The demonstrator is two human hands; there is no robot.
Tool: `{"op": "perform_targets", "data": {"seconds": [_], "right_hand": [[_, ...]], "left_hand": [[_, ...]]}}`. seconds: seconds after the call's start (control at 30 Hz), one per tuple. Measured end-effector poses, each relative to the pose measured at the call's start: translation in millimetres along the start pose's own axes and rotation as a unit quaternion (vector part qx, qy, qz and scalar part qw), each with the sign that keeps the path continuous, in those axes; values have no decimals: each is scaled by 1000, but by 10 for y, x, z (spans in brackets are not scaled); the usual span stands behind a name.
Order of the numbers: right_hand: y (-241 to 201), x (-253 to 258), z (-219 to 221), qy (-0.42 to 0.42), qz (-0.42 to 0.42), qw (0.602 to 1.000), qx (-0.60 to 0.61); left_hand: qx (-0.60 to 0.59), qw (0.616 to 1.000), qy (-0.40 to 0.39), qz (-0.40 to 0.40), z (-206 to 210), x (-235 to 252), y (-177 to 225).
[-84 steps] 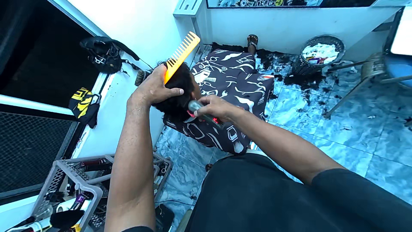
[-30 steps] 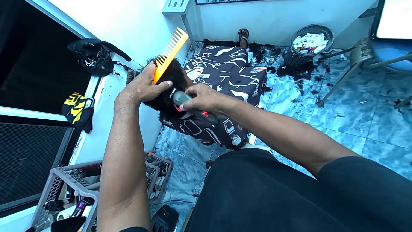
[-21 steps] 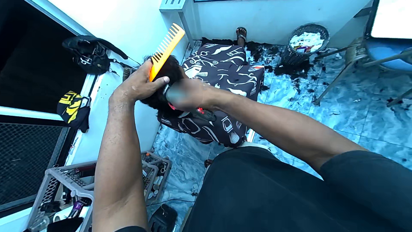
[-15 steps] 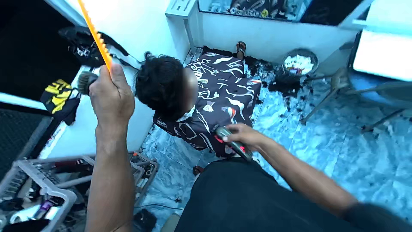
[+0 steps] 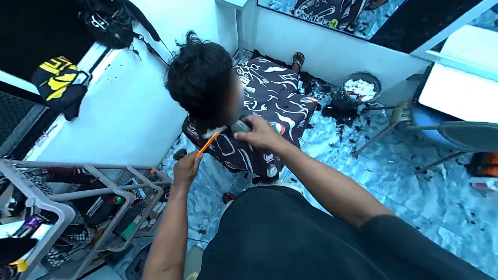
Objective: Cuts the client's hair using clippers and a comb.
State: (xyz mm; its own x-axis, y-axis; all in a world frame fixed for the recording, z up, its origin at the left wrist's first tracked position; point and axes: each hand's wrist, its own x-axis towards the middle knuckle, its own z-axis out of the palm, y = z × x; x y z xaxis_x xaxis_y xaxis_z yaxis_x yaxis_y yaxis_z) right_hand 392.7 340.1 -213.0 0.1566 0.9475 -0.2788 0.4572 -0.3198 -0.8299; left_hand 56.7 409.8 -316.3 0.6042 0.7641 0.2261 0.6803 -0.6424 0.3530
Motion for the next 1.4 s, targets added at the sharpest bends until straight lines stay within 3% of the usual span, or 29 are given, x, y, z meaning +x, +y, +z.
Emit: {"op": "perform_targets", "data": {"seconds": [0.1,0.2,0.33,0.43,0.6,0.7,0.83,0.97,1.1,1.23,1.33,1.4], "right_hand": [[-110,228,10,8,-28,997,-65],[-164,282,-49,-19,-20,1000,10],[-247,273,-120,-68,-15,973,220],[-260,291,-147,-87,29,972,215],[-334,254,-231,-129,53,924,355],[-309,282,-246,-152,80,924,343],[-319,323,-305,-172,44,887,427],[-298,329,-313,-176,67,903,387],[-338,344,-367,-180,32,878,443],[-319,339,-344,-180,71,903,385],[-328,347,-353,-182,45,881,434],[-338,332,-327,-173,52,899,398]], "left_hand": [[-76,985,128,-83,191,-573,244],[-147,949,210,-183,319,-1000,561],[-224,908,241,-258,435,-1382,823],[-260,885,249,-295,451,-1502,912],[-292,867,265,-305,369,-1423,986],[-298,864,272,-302,302,-1304,1000],[-299,871,263,-289,283,-1209,1015],[-301,878,250,-276,305,-1187,1041],[-301,882,228,-283,355,-1224,1060],[-306,883,216,-282,373,-1237,1028],[-305,886,202,-285,384,-1260,997],[-304,887,198,-285,376,-1271,976]]}}
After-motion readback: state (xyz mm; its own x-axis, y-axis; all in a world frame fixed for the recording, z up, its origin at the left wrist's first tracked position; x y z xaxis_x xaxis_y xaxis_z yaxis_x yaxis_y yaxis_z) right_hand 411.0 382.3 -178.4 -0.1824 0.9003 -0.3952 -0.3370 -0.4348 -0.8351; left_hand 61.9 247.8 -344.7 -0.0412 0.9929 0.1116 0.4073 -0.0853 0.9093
